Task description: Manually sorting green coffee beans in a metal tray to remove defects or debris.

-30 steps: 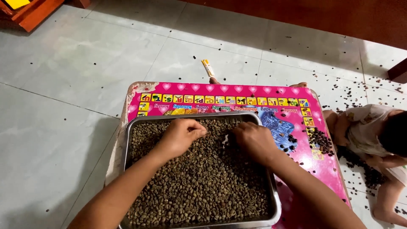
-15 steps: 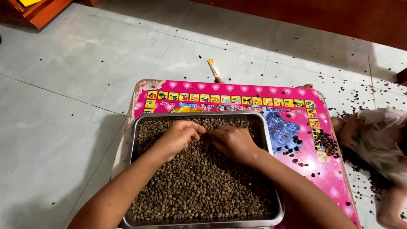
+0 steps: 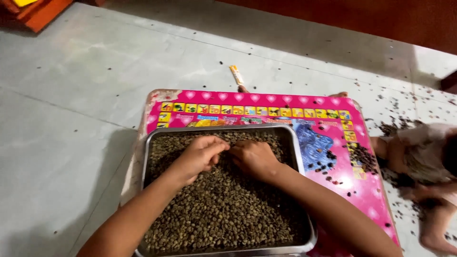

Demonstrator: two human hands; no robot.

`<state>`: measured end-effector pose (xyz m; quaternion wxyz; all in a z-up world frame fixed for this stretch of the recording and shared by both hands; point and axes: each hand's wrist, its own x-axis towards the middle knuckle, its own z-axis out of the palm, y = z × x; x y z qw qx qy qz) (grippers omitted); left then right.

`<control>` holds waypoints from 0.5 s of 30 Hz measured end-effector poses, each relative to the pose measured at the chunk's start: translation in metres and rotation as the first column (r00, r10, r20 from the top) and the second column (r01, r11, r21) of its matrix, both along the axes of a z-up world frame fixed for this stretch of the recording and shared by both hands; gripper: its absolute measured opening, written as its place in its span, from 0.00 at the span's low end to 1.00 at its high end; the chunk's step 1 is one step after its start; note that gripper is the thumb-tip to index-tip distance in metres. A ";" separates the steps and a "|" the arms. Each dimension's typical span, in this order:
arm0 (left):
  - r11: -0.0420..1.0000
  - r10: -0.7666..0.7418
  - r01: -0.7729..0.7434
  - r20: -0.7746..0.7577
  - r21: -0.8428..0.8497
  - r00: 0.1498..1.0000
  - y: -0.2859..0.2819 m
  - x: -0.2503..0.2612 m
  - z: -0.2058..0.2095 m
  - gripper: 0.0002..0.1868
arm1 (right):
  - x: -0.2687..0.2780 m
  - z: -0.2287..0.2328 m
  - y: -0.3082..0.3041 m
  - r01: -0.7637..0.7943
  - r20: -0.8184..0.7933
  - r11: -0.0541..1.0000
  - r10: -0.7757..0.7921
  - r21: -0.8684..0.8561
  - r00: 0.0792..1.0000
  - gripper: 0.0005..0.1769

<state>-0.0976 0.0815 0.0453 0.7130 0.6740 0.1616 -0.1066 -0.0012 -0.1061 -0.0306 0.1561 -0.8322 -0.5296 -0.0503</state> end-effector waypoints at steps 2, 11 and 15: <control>1.000 -0.002 0.003 -0.039 0.018 0.999 -0.002 -0.007 0.013 0.15 | -0.006 0.009 -0.004 0.031 0.000 0.999 -0.031 -0.035 1.000 0.06; 0.976 0.073 -0.080 -0.041 -0.201 0.996 -0.033 -0.007 0.002 0.14 | -0.048 0.067 -0.043 0.259 -0.692 0.959 -0.108 0.117 0.713 0.10; 0.990 -0.128 0.119 0.134 0.073 0.983 -0.081 -0.023 0.040 0.16 | -0.062 0.059 -0.045 0.611 -0.826 0.783 0.417 0.115 -0.379 0.14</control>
